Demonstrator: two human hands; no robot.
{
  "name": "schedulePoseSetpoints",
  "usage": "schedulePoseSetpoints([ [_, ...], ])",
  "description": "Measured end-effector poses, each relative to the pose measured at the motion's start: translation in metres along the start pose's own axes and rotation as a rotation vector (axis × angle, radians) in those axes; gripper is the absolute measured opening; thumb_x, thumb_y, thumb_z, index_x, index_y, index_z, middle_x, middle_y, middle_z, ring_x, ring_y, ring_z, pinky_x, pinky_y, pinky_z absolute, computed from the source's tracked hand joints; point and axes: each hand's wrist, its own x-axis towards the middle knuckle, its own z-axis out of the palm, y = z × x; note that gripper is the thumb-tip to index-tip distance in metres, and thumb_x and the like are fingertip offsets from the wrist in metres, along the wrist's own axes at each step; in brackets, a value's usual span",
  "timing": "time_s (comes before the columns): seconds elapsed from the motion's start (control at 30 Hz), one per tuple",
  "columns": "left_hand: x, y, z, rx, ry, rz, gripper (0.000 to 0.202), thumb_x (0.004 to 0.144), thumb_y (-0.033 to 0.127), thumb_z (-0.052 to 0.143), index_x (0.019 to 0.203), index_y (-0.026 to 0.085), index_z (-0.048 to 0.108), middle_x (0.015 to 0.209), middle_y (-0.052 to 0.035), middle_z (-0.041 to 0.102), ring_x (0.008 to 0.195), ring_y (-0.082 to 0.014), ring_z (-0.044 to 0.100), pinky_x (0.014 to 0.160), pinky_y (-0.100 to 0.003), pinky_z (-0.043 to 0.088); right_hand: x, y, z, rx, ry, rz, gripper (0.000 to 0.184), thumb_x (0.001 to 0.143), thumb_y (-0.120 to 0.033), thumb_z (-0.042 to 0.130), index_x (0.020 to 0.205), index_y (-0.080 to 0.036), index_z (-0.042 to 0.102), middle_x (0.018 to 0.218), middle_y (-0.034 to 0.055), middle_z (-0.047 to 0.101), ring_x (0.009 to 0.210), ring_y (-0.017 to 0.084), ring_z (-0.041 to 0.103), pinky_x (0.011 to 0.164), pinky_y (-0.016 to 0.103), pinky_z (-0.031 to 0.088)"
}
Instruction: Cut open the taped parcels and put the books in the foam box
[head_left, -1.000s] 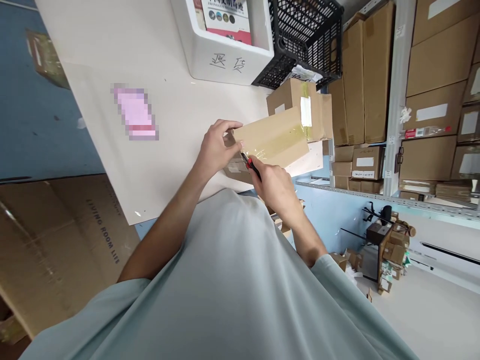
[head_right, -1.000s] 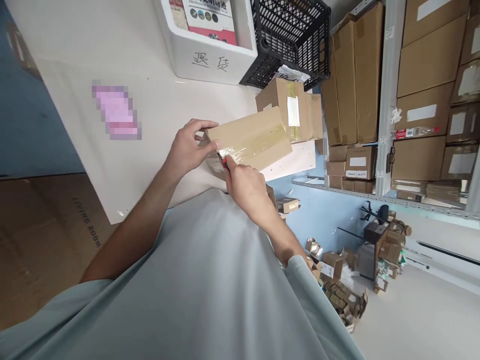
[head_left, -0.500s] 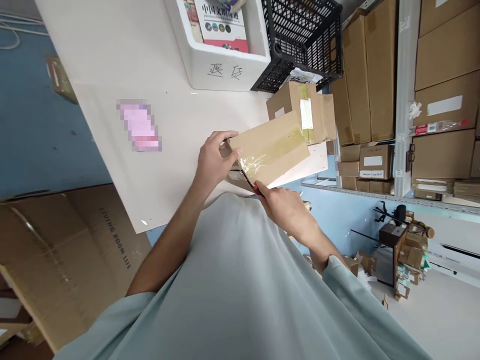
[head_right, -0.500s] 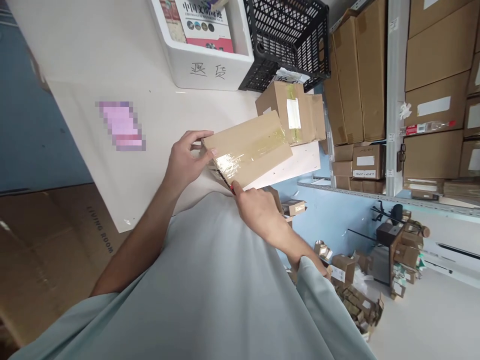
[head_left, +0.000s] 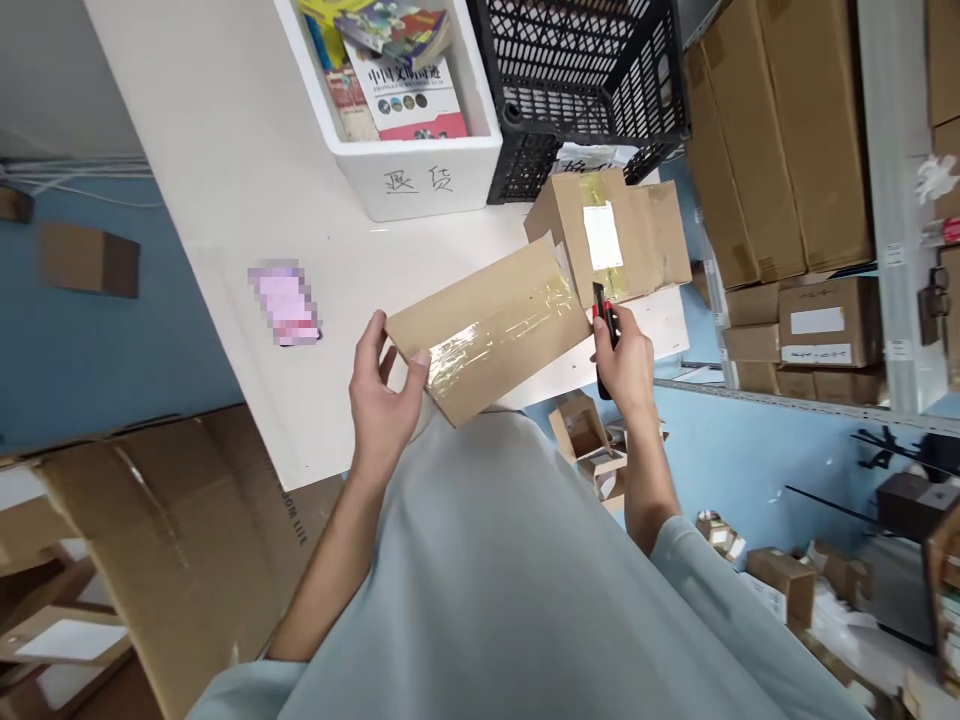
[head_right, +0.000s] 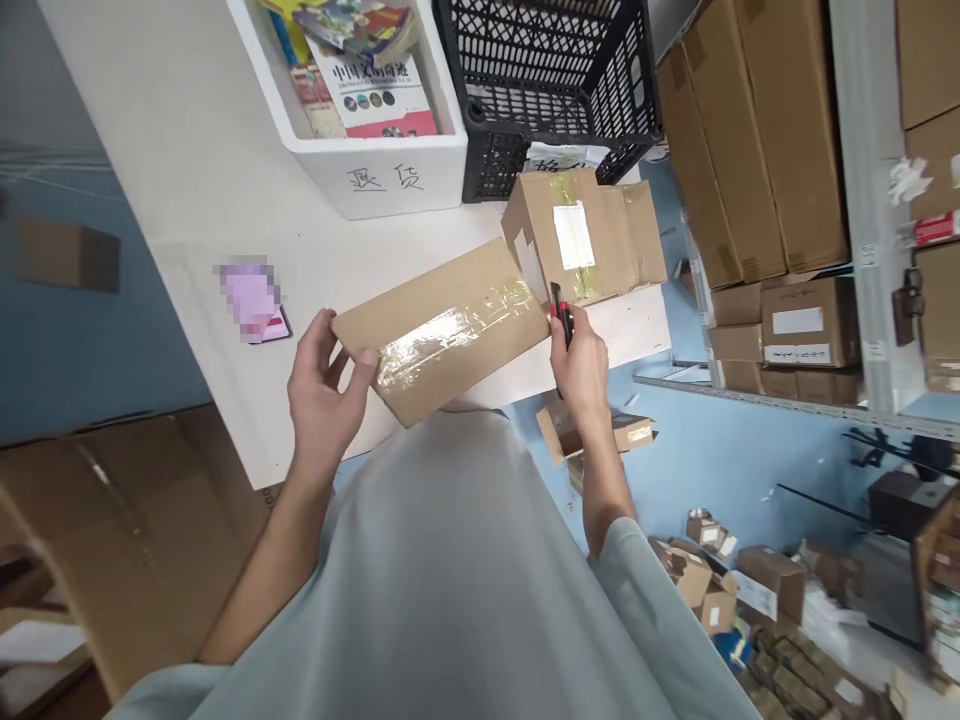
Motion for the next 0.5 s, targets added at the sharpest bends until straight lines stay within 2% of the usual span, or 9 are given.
schedulePoseSetpoints([
  [0.13,-0.003,-0.002,0.015,0.149,0.038,0.032,0.093,0.106,0.068,0.074,0.183,0.036,0.032,0.192,-0.0119,0.031,0.177,-0.0356,0.034,0.142,-0.054,0.041,-0.006,0.006,0.011,0.108,-0.005,0.07,0.055,0.121,-0.058,0.038,0.147,-0.02,0.068,0.127,0.0202,0.084,0.105,0.031,0.081,0.093,0.043,0.062],
  [0.2,0.003,-0.003,0.015,0.237,0.081,0.04,0.09,0.107,0.067,0.074,0.182,0.035,0.036,0.191,-0.0115,0.032,0.178,-0.0356,0.032,0.145,-0.056,0.036,-0.01,0.006,0.016,0.123,-0.044,0.069,0.051,0.121,-0.052,0.04,0.147,-0.019,0.069,0.126,0.0199,0.085,0.109,0.033,0.081,0.094,0.044,0.062],
  [0.3,0.014,0.001,0.004,0.374,0.109,0.031,0.079,0.107,0.065,0.075,0.175,0.035,0.049,0.187,-0.0089,0.042,0.175,-0.0372,0.038,0.145,-0.06,0.035,-0.016,0.006,0.021,0.156,-0.161,0.014,0.045,0.119,-0.044,0.043,0.146,-0.018,0.068,0.132,0.0198,0.083,0.113,0.035,0.081,0.094,0.044,0.062],
  [0.4,0.024,0.02,-0.005,0.502,0.093,0.084,0.072,0.107,0.063,0.076,0.17,0.036,0.055,0.189,-0.0027,0.04,0.174,-0.0391,0.039,0.145,-0.061,0.038,-0.018,0.011,0.022,0.202,-0.265,-0.037,0.043,0.119,-0.041,0.043,0.144,-0.017,0.068,0.133,0.0195,0.083,0.113,0.035,0.081,0.093,0.043,0.062],
  [0.5,0.029,0.051,0.013,0.598,0.023,0.23,0.065,0.108,0.059,0.077,0.167,0.041,0.058,0.19,0.0011,0.036,0.176,-0.0394,0.034,0.145,-0.064,0.035,-0.013,0.02,0.021,0.244,-0.334,-0.035,0.042,0.118,-0.042,0.043,0.143,-0.018,0.068,0.127,0.0178,0.085,0.106,0.035,0.082,0.089,0.042,0.062],
])
